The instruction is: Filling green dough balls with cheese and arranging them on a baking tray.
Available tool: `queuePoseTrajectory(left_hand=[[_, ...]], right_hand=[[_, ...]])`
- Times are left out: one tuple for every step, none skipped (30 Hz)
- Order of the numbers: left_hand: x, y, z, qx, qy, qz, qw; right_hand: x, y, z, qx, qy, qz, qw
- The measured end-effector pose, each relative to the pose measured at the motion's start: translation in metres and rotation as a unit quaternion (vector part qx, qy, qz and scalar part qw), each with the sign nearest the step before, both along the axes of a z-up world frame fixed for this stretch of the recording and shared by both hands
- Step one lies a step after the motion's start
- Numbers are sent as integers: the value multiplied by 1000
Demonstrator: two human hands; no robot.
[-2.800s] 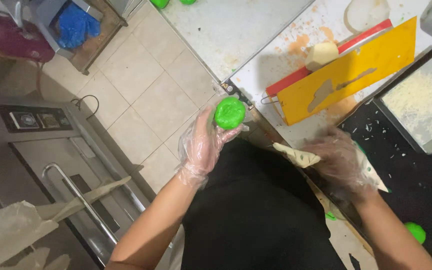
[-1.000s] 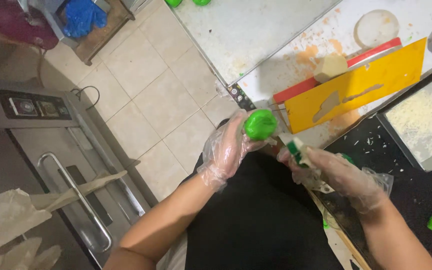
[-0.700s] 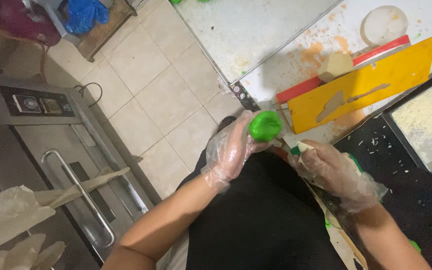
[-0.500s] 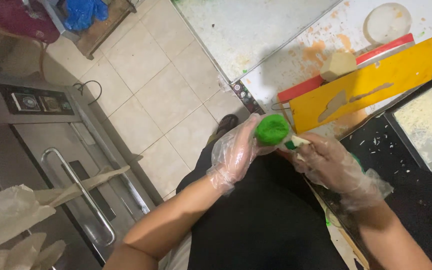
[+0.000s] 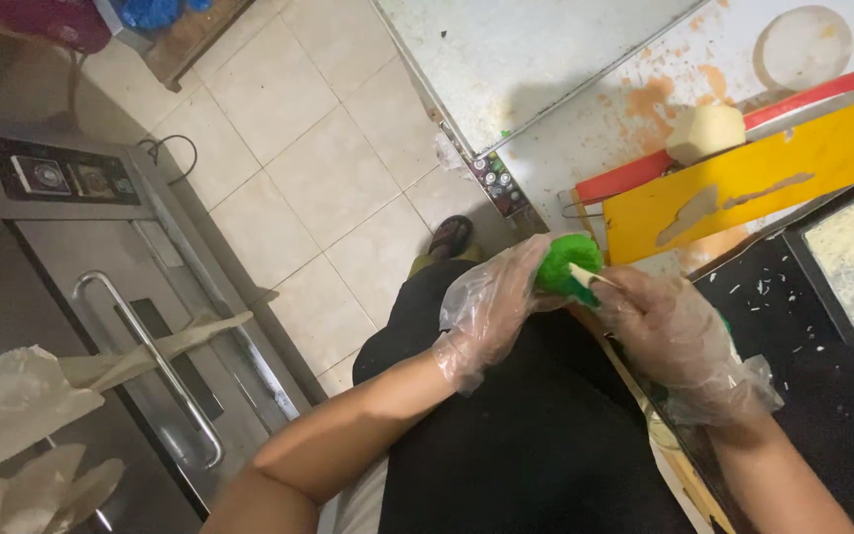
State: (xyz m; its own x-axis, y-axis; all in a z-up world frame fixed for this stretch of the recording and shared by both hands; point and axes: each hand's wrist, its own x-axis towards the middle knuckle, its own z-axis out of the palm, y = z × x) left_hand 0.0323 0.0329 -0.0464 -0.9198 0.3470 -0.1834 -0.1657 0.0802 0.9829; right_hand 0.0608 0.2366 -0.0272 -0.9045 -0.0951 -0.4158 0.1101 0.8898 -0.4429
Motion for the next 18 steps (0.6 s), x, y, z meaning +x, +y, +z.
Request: queuePoseTrajectory(left_hand=[[-2, -2, 8, -13, -18, -10, 1000], [-3, -4, 17, -27, -37, -19, 999], [-1, -5, 5, -25, -38, -18, 999], [2, -6, -8, -89, 62, -30, 994], [4, -7, -20, -152, 162, -42, 974], [8, -7, -31, -152, 162, -41, 974], [11, -8, -42, -181, 179, -36, 966], [15, -8, -53, -210, 196, -32, 957], [14, -9, -47, -210, 195, -32, 958], [11, -10, -42, -195, 201, -37, 959], [9, -10, -36, -181, 208, -42, 960], [9, -8, -39, -180, 209, -43, 960], [10, -7, -41, -175, 206, -30, 962], [12, -6, -44, -171, 202, -16, 964], [14, -6, -49, -171, 201, -17, 964], [15, -6, -53, -208, 232, -14, 950], [16, -6, -58, -245, 262, -11, 933], [16, -5, -57, -245, 263, -11, 933]], right_hand=[[-3, -2, 4, -27, -1, -7, 1000], [-5, -5, 8, -54, -3, -14, 998], [-5, -4, 5, -53, -4, -13, 999], [-4, -4, 1, -67, 45, 16, 997], [-4, -3, -3, -81, 94, 45, 991], [-4, -8, 3, -81, 94, 46, 991], [-4, -12, 9, -86, 60, -27, 994], [-3, -16, 15, -89, 26, -101, 991], [-2, -17, 16, -89, 25, -101, 991], [-2, -17, 17, -92, 29, -109, 989], [-2, -17, 18, -96, 32, -116, 988], [1, -15, 15, -95, 33, -117, 988], [3, -12, 11, -102, 69, -103, 987], [6, -11, 8, -109, 103, -88, 985], [7, -11, 9, -109, 101, -88, 985], [7, -11, 10, -98, 133, -77, 983], [7, -11, 11, -88, 165, -67, 980], [7, -10, 9, -88, 165, -67, 980]])
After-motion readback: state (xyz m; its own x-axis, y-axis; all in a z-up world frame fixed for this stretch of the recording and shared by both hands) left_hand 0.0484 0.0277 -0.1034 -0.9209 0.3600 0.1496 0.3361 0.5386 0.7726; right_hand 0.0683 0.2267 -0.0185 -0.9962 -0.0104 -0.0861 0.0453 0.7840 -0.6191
